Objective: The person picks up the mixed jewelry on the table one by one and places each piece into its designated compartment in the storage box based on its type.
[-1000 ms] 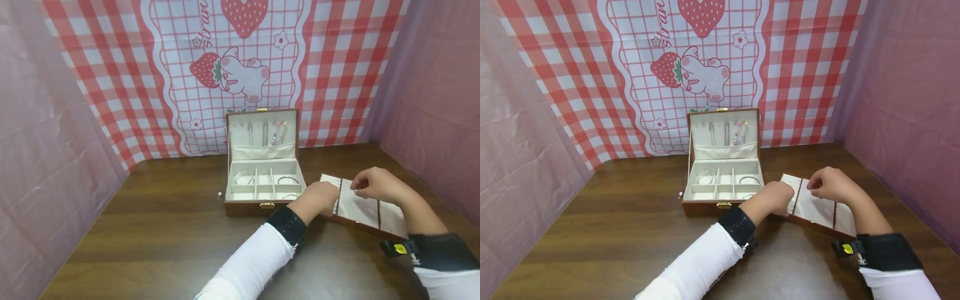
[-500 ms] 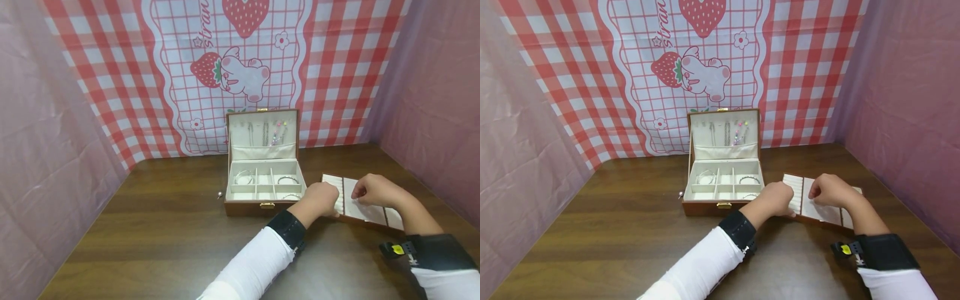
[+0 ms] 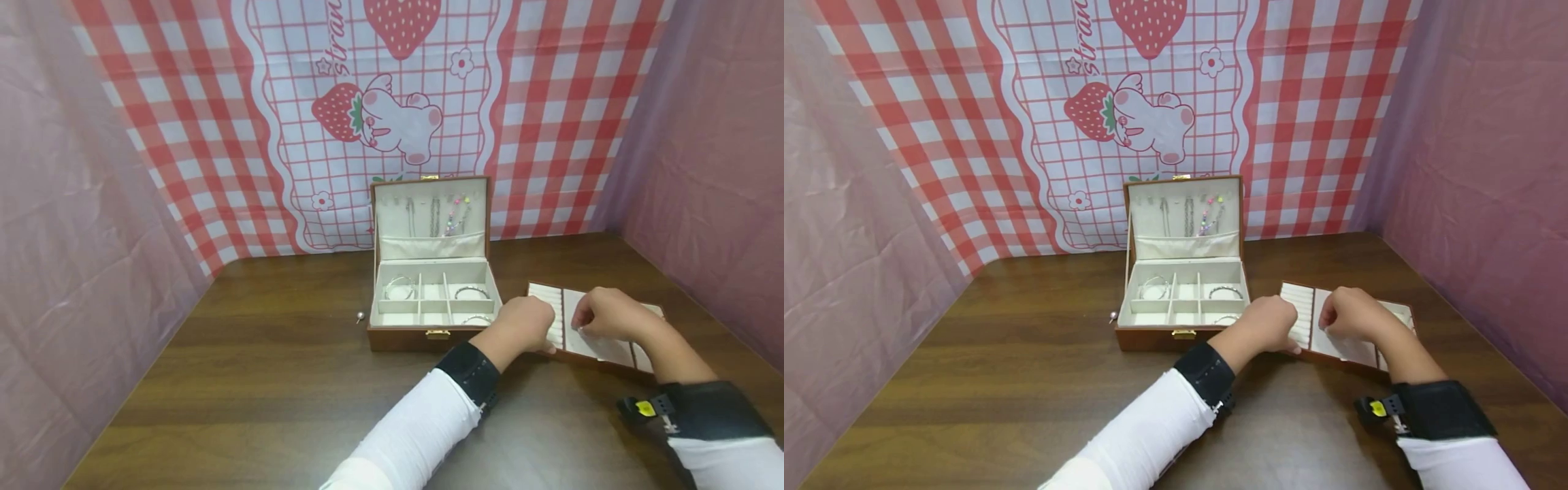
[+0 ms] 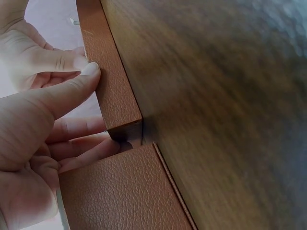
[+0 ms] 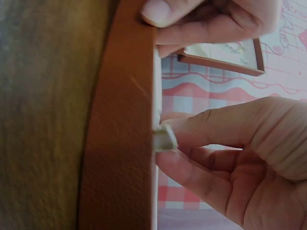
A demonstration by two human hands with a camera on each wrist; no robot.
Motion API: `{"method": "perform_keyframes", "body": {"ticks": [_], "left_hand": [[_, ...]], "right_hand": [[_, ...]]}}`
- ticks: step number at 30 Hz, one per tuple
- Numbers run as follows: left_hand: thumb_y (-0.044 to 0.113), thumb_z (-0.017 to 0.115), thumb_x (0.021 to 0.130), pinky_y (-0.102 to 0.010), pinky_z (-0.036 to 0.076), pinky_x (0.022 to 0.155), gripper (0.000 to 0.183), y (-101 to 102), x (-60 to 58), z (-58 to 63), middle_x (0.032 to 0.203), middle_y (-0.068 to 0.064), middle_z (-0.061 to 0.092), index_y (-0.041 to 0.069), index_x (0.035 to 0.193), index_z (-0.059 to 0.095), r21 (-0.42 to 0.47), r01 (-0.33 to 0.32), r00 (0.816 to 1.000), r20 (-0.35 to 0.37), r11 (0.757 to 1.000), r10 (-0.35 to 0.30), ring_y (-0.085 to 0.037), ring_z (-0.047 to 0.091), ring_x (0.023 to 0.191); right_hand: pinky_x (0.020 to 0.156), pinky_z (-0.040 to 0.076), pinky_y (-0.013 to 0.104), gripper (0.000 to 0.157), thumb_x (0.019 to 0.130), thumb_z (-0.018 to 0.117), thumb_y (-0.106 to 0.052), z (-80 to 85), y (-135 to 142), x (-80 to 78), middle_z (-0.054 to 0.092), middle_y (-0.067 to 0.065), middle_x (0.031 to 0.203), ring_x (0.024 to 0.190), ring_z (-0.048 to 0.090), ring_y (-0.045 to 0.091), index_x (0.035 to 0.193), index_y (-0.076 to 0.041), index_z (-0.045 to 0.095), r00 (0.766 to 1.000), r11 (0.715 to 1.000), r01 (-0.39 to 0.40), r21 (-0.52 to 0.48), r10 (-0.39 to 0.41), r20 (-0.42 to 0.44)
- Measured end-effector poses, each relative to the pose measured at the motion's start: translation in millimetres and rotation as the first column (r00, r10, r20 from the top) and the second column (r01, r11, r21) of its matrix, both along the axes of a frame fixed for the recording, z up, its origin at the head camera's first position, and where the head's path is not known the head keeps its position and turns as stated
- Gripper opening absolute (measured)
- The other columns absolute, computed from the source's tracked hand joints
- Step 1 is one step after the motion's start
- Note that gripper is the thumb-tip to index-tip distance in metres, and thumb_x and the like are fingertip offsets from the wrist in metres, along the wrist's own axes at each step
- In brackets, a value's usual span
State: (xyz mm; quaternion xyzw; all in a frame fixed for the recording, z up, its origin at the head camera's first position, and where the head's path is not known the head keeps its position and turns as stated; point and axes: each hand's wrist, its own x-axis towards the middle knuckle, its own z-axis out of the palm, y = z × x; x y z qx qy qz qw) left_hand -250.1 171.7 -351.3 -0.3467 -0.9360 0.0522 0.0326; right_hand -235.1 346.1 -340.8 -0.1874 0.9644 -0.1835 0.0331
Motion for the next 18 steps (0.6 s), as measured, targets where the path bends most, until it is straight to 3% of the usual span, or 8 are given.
{"method": "perform_keyframes", "body": {"ticks": [10, 18], "left_hand": [[0.052, 0.077, 0.078, -0.023, 0.05, 0.072, 0.03, 0.6, 1.3, 3.1, 0.086, 0.012, 0.067, 0.025, 0.079, 0.063, -0.017, 0.003, 1.0, 0.006, 1.0, -0.003, -0.006, 0.062, 0.082], [0.042, 0.081, 0.076, -0.022, 0.05, 0.071, 0.025, -1.4, 1.2, 7.3, 0.085, 0.01, 0.067, 0.023, 0.078, 0.065, 0.02, -0.008, 0.999, 0.054, 1.0, 0.007, -0.007, 0.061, 0.078]], "right_hand": [[0.055, 0.048, 0.031, 0.011, 0.073, 0.075, 0.003, 6.4, -0.6, 3.5, 0.062, 0.0, 0.074, 0.066, 0.053, 0.017, 0.082, -0.002, 0.071, 1.0, 1.0, 0.014, -0.009, -0.013, 0.018], [0.058, 0.055, 0.031, 0.018, 0.075, 0.076, 0.004, 24.0, -3.1, 10.6, 0.068, 0.006, 0.083, 0.074, 0.063, 0.021, 0.092, 0.003, 0.071, 0.998, 0.999, -0.017, -0.048, 0.014, -0.062]]}}
